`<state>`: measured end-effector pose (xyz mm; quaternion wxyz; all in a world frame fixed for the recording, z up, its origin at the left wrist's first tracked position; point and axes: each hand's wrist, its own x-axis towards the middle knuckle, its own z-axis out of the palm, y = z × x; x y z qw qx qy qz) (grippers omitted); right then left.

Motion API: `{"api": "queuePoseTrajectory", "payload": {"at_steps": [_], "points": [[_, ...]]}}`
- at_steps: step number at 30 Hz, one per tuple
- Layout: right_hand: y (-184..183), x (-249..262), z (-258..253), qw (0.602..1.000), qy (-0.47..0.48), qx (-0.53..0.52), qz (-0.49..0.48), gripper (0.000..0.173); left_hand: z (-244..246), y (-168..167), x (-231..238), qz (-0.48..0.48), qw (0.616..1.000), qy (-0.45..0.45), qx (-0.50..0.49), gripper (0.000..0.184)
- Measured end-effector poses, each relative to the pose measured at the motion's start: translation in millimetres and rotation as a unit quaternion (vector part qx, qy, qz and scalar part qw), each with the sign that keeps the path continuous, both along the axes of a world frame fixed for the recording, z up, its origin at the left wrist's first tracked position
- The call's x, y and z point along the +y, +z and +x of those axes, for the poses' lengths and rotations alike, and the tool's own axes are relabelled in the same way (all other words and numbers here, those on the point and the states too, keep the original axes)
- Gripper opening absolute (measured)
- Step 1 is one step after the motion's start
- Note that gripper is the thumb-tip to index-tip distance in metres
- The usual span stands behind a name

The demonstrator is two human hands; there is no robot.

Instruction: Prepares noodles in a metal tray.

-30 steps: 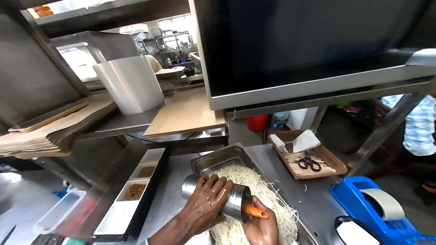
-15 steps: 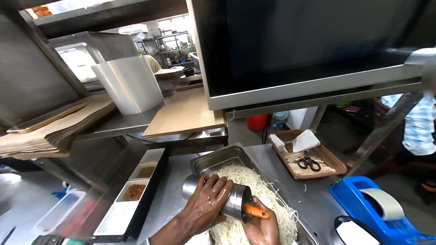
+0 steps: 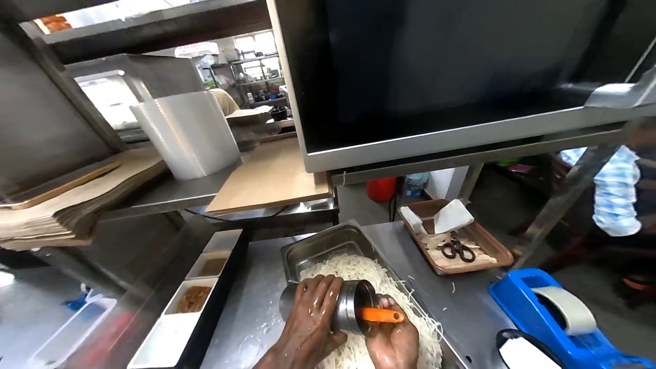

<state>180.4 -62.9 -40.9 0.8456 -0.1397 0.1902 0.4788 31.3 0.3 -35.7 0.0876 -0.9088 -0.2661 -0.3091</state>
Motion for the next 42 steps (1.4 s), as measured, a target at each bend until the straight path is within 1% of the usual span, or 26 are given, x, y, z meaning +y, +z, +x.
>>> {"api": "queuePoseTrajectory", "payload": {"at_steps": [3,7,9,12,14,17,20,23,26,28,32,34,39,42], "points": [[3.0,6.0,4.7,1.0,-0.011,0.006,0.028,0.047,3.6,-8.9,-5.0,-0.019,0.998,0.021,-0.05,0.09],[7.9,11.0,17.3,0.992,-0.021,0.02,0.126,0.049,-2.7,-17.4,-7.4,-0.049,0.993,0.044,-0.095,0.092],[11.7,15.4,20.2,0.99,-0.009,0.004,0.14,0.048,-9.6,-21.4,-9.4,-0.102,0.984,0.05,-0.139,0.095],[10.9,22.9,17.5,0.994,0.017,-0.024,0.107,0.047,-19.5,-19.8,-13.6,-0.205,0.946,0.095,-0.233,0.103],[5.0,25.6,13.8,0.995,0.041,-0.032,0.081,0.046,-29.0,-20.8,-14.6,-0.244,0.917,0.124,-0.291,0.11],[-5.9,26.3,8.1,0.996,0.068,-0.035,0.052,0.047,-48.1,-20.1,-18.5,-0.28,0.876,0.147,-0.363,0.114],[-12.8,25.5,2.8,0.994,0.085,-0.041,0.047,0.048,-72.8,-22.0,-20.1,-0.283,0.848,0.176,-0.411,0.114],[-15.2,23.9,-1.3,0.993,0.101,-0.05,0.046,0.049,-101.4,-33.2,-17.5,-0.267,0.833,0.215,-0.434,0.117],[-18.8,20.2,-4.5,0.99,0.116,-0.06,0.061,0.05,-129.8,-52.3,-12.4,-0.256,0.82,0.248,-0.448,0.118],[-20.1,16.7,-9.2,0.987,0.128,-0.076,0.067,0.052,-150.7,-69.7,-10.5,-0.251,0.811,0.264,-0.458,0.118],[-18.4,11.7,-16.7,0.982,0.144,-0.116,0.037,0.058,-184.7,-109.7,-7.8,-0.249,0.801,0.287,-0.463,0.12],[-19.3,10.9,-18.8,0.981,0.15,-0.12,0.031,0.061,-195.1,-123.3,-8.3,-0.253,0.793,0.303,-0.464,0.119],[-23.3,9.2,-21.0,0.972,0.168,-0.159,0.033,0.063,-202.8,-139.7,-12.2,-0.27,0.78,0.318,-0.467,0.12],[-24.9,9.2,-17.9,0.973,0.176,-0.146,0.024,0.06,-204.7,-151.4,-15.2,-0.282,0.78,0.328,-0.452,0.12]]}}
